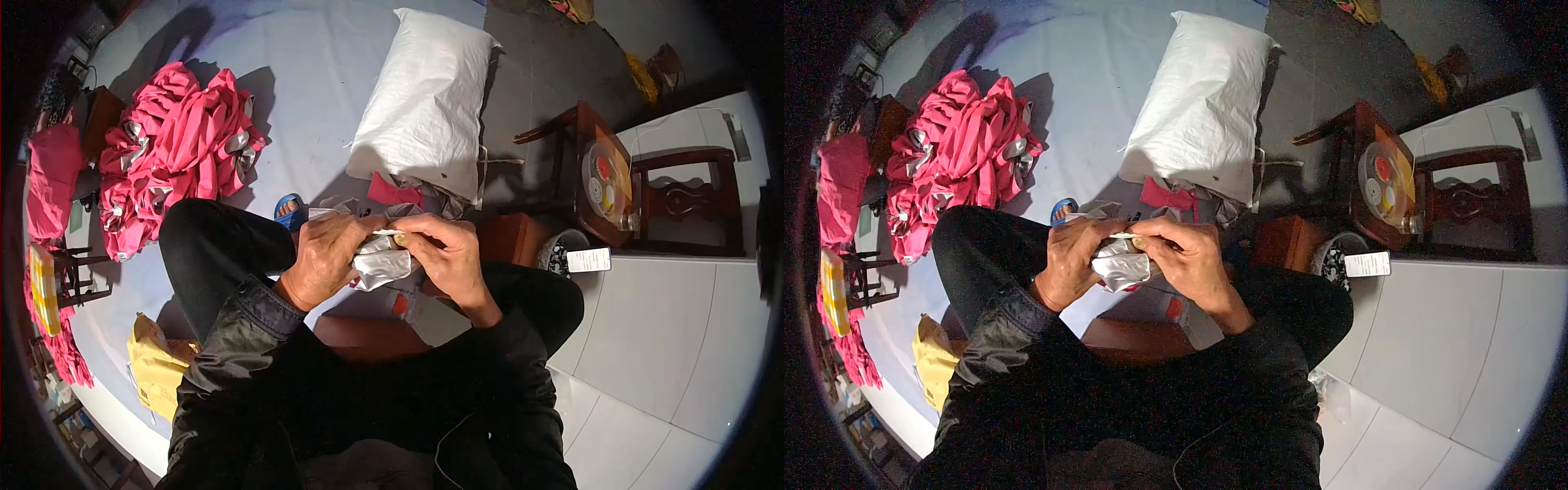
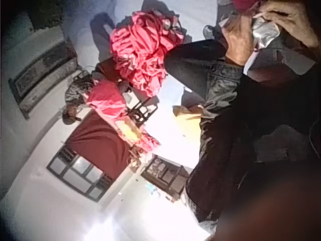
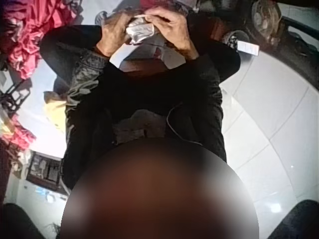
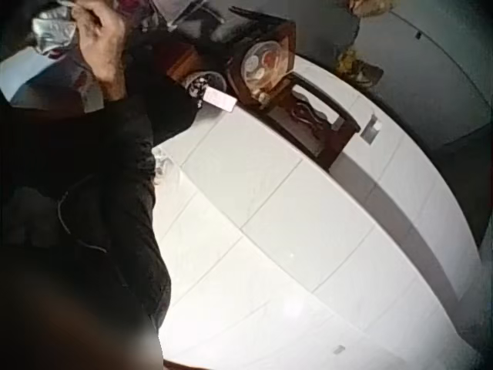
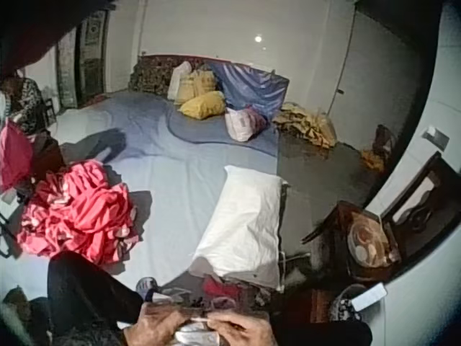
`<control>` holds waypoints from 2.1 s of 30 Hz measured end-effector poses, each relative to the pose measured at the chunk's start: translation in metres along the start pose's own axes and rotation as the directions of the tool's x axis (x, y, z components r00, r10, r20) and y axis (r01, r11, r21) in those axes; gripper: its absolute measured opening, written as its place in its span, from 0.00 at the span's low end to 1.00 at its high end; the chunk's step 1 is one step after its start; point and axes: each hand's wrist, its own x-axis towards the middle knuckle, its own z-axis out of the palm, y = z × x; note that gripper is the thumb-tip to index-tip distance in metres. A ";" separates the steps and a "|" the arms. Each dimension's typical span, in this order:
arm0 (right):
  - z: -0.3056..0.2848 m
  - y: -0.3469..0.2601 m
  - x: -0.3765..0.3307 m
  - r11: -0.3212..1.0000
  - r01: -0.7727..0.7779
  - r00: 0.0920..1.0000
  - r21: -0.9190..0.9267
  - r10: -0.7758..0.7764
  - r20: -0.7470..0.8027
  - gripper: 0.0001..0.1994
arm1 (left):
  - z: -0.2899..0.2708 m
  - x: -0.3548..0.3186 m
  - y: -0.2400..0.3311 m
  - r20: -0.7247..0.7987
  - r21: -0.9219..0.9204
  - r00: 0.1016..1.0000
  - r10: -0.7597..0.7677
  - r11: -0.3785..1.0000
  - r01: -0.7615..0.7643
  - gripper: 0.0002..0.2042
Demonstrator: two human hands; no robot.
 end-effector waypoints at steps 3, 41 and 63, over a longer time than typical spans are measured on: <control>0.001 -0.001 0.001 0.996 0.043 0.999 -0.082 -0.045 -0.018 0.07 | 0.001 -0.002 -0.005 0.006 -0.017 0.999 0.053 0.998 -0.052 0.26; 0.007 -0.004 0.002 0.808 0.383 0.882 -0.447 -0.464 -0.082 0.12 | -0.007 0.004 0.011 -0.197 0.152 0.977 0.087 0.987 -0.057 0.22; 0.011 0.004 -0.001 0.797 0.373 0.876 -0.474 -0.471 -0.102 0.07 | 0.004 -0.001 0.006 -0.147 -0.145 0.989 -0.021 0.989 -0.001 0.20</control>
